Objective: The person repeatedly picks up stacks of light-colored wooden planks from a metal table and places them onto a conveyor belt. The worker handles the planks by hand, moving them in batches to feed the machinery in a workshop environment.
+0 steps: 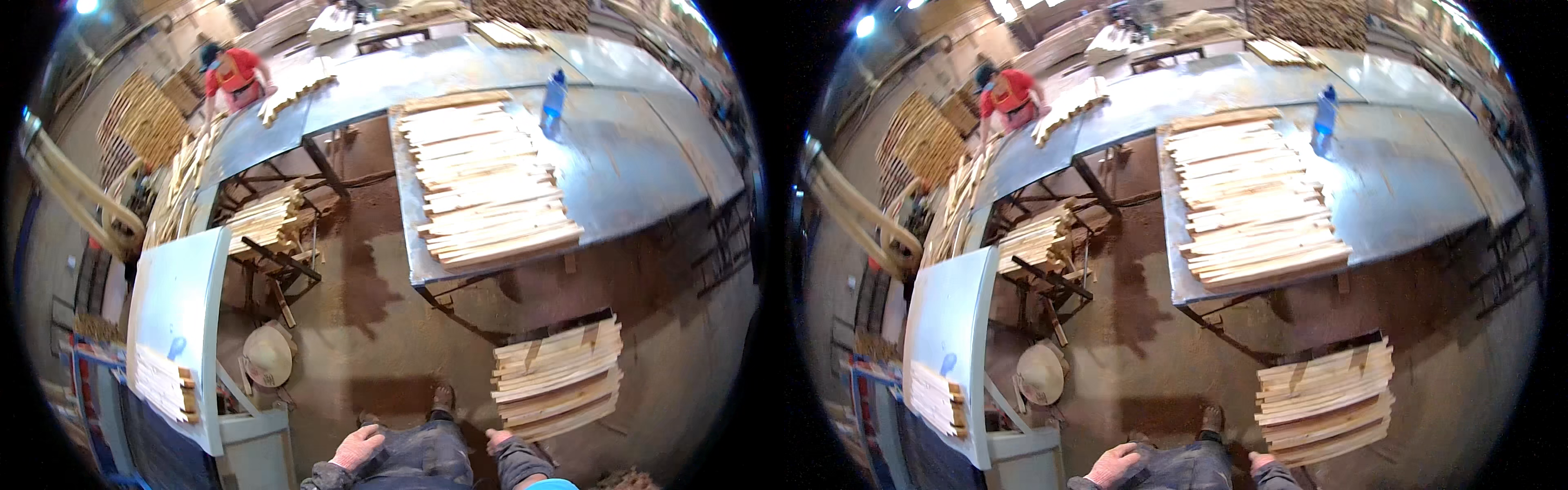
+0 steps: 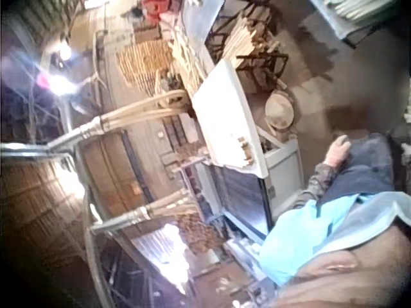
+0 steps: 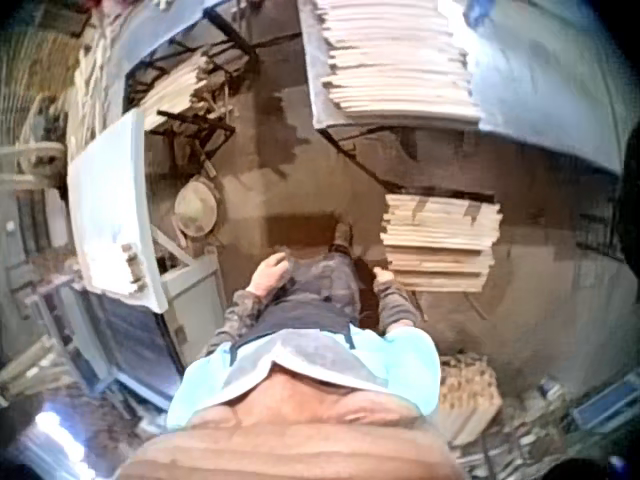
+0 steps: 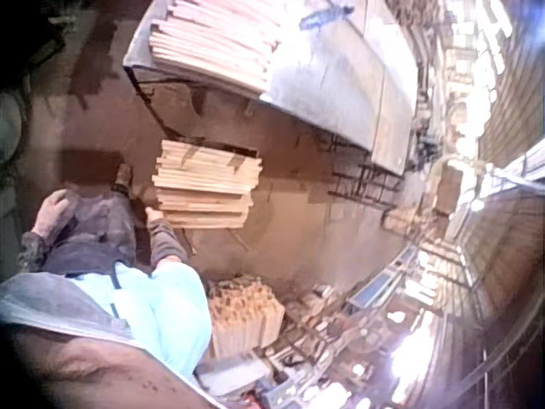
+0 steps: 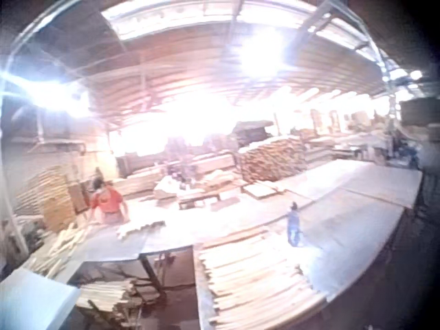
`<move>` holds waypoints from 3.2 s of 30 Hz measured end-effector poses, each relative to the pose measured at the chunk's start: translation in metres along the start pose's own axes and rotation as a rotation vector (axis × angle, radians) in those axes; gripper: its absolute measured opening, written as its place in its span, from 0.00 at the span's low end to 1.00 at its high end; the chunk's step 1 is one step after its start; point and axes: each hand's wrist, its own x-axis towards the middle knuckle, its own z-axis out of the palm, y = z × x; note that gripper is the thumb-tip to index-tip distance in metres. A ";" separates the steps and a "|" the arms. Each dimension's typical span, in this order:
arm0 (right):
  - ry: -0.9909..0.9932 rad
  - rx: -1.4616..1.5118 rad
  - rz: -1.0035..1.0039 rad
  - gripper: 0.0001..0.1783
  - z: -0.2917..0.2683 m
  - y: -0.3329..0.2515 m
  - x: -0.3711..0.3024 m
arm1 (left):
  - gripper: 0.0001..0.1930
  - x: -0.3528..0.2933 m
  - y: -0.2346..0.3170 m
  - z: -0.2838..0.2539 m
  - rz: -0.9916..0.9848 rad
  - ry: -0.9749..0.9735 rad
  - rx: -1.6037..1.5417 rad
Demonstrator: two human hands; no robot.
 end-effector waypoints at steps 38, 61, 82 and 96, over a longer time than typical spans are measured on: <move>0.083 0.058 -0.037 0.29 -0.116 -0.523 0.153 | 0.10 0.332 -0.229 -0.271 -0.188 0.257 -0.775; 0.073 0.300 -0.195 0.26 -0.358 -0.945 0.359 | 0.25 0.531 0.089 -0.556 -0.195 0.067 0.175; 0.449 -0.135 -0.350 0.28 -0.607 -1.318 0.545 | 0.18 0.791 0.421 -0.969 0.382 0.640 -0.692; 0.601 -0.085 -0.417 0.51 -0.821 -1.719 0.762 | 0.46 1.063 0.562 -1.222 0.169 0.644 -0.898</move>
